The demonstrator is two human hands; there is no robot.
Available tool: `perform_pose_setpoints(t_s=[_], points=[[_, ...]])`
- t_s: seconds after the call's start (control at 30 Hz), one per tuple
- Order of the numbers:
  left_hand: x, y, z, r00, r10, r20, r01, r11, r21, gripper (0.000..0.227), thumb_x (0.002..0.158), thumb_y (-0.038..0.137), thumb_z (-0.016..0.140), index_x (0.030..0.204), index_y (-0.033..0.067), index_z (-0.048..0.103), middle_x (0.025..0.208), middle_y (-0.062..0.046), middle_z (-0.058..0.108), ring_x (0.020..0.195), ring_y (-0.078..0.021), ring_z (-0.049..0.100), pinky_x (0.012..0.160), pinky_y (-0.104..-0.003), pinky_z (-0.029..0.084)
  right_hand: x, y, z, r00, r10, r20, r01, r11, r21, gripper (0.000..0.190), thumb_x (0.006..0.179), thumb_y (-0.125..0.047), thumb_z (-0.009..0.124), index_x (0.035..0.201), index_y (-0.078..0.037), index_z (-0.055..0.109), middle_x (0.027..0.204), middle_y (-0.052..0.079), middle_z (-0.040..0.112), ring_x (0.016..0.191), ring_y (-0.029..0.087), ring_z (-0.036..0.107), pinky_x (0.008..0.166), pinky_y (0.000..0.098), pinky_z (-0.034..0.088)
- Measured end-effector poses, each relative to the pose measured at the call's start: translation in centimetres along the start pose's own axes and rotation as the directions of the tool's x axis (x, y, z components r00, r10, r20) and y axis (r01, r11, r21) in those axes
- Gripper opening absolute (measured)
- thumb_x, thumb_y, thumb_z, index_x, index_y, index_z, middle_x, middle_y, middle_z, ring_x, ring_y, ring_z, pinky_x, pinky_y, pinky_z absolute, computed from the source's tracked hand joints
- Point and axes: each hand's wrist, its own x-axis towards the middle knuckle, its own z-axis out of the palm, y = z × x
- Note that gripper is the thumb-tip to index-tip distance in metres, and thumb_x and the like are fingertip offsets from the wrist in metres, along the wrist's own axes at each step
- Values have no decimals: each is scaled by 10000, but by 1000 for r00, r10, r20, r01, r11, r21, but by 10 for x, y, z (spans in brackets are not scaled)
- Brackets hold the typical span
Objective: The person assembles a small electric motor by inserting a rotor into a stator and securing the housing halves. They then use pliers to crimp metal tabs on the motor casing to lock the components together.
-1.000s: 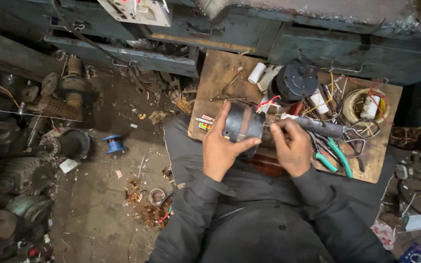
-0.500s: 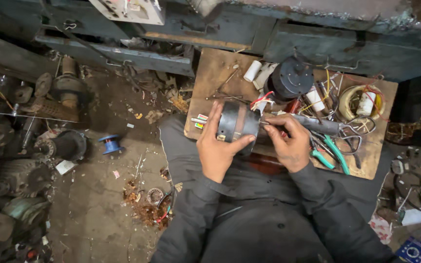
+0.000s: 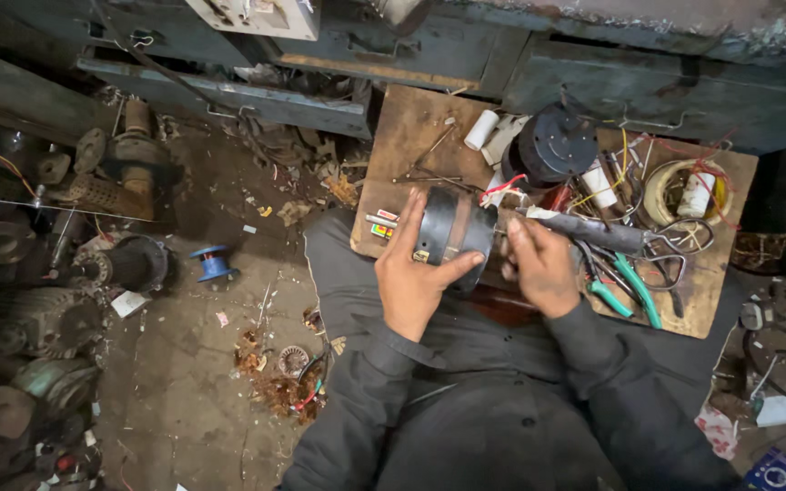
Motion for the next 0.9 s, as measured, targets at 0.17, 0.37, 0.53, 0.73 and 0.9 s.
perform_pose_setpoints(t_s=[0.17, 0.37, 0.53, 0.73, 0.9], points=[[0, 0, -1, 1000, 4, -4, -4, 1000, 1, 953, 679, 322, 946, 1470, -7, 529, 1537, -189, 556, 1407, -284, 586, 1128, -355, 484, -2, -4, -7, 993, -26, 116, 10, 990, 138, 353, 1109, -326, 505, 915, -48, 603, 708, -2, 577, 566, 82, 563, 491, 256, 452], [-1, -1, 0, 1000, 21, 1, -21, 1000, 9, 962, 672, 311, 951, 1475, -7, 527, 1538, -190, 551, 1418, -287, 571, 1133, -360, 482, -6, 0, 5, 998, -68, 4, 67, 996, 54, 427, 1114, -348, 544, 913, 29, 561, 694, 40, 540, 528, 127, 525, 476, 294, 441], [-1, 2, -2, 1000, 11, 3, -11, 1000, -18, 938, 685, 284, 949, 1479, 0, 536, 1537, -187, 567, 1431, -285, 574, 1143, -366, 475, -9, -14, 3, 978, -184, -95, 161, 966, -204, 365, 1127, -254, 514, 964, 56, 616, 813, 140, 612, 654, 247, 600, 581, 372, 482], [-1, 3, -2, 1000, -2, 22, 2, 1000, 13, 958, 661, 285, 952, 1472, -2, 528, 1532, -193, 549, 1410, -283, 569, 1131, -363, 468, -18, -66, 4, 735, -625, 261, 480, 209, -852, 323, 811, -58, 632, 1130, -29, 677, 1072, 144, 686, 831, 346, 693, 701, 443, 558], [-1, 3, -2, 1000, 12, 7, -12, 1000, -2, 950, 656, 286, 950, 1460, -10, 538, 1523, -194, 566, 1414, -285, 573, 1132, -359, 468, -26, -68, -6, 757, -632, 164, 471, 356, -807, 246, 840, -45, 655, 1081, -84, 689, 1048, 111, 691, 860, 338, 712, 710, 441, 566]])
